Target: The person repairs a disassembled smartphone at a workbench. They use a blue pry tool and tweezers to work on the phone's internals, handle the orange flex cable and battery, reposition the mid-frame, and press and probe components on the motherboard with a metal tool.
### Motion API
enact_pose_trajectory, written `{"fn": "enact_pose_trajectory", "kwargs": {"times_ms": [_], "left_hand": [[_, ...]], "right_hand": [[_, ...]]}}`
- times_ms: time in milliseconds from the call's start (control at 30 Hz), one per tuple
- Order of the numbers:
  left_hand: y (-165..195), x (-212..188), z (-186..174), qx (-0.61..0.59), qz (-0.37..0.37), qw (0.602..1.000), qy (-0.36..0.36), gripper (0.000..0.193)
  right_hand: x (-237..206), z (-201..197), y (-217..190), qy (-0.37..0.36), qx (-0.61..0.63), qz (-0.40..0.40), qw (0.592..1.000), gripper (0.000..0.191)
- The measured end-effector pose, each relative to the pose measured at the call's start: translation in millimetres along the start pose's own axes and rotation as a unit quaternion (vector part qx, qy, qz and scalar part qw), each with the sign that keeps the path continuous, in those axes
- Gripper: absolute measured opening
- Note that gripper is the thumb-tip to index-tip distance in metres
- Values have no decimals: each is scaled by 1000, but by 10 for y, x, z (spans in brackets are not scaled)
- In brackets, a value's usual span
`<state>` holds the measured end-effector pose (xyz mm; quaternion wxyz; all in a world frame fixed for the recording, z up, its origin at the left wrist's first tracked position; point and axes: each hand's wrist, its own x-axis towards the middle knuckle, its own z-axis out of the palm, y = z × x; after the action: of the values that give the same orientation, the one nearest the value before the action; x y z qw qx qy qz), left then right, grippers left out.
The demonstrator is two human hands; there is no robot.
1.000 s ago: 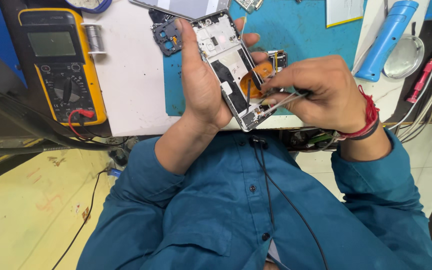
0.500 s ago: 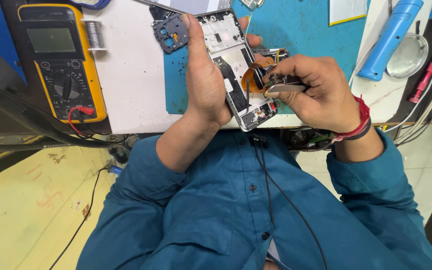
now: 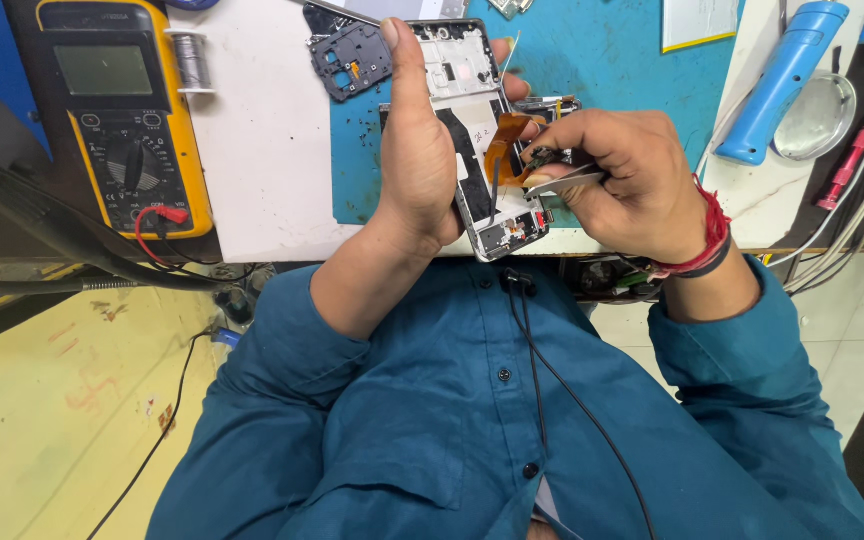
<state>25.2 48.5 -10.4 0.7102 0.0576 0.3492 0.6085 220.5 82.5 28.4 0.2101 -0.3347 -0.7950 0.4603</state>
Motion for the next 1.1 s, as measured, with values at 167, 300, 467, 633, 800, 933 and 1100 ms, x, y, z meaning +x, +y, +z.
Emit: {"fn": "enact_pose_trajectory", "kwargs": {"times_ms": [167,300,467,633,800,933,1100], "left_hand": [[37,-10,0,6,-18,1000,-1,88],[38,-11,4,24,-13,1000,-4,87],[8,-10,13,-14,-28,999,-30,85],[4,-32,25,-19,-42,998,-32,84],[1,-43,31,-17,-45,998,-33,85],[1,-30,20,-30,-45,998,-43,85],[-1,-35,-21,-36,-47,997,-49,84]], "right_hand": [[17,6,-15,17,-35,-34,999,19],[32,17,-43,36,-61,-73,995,21],[47,27,-59,55,-104,-103,988,25],[60,21,-26,64,-130,-124,982,28],[71,26,-20,67,-140,-132,979,31],[112,29,-49,66,-140,-134,979,29],[128,-10,-141,54,-116,-116,985,27]]}}
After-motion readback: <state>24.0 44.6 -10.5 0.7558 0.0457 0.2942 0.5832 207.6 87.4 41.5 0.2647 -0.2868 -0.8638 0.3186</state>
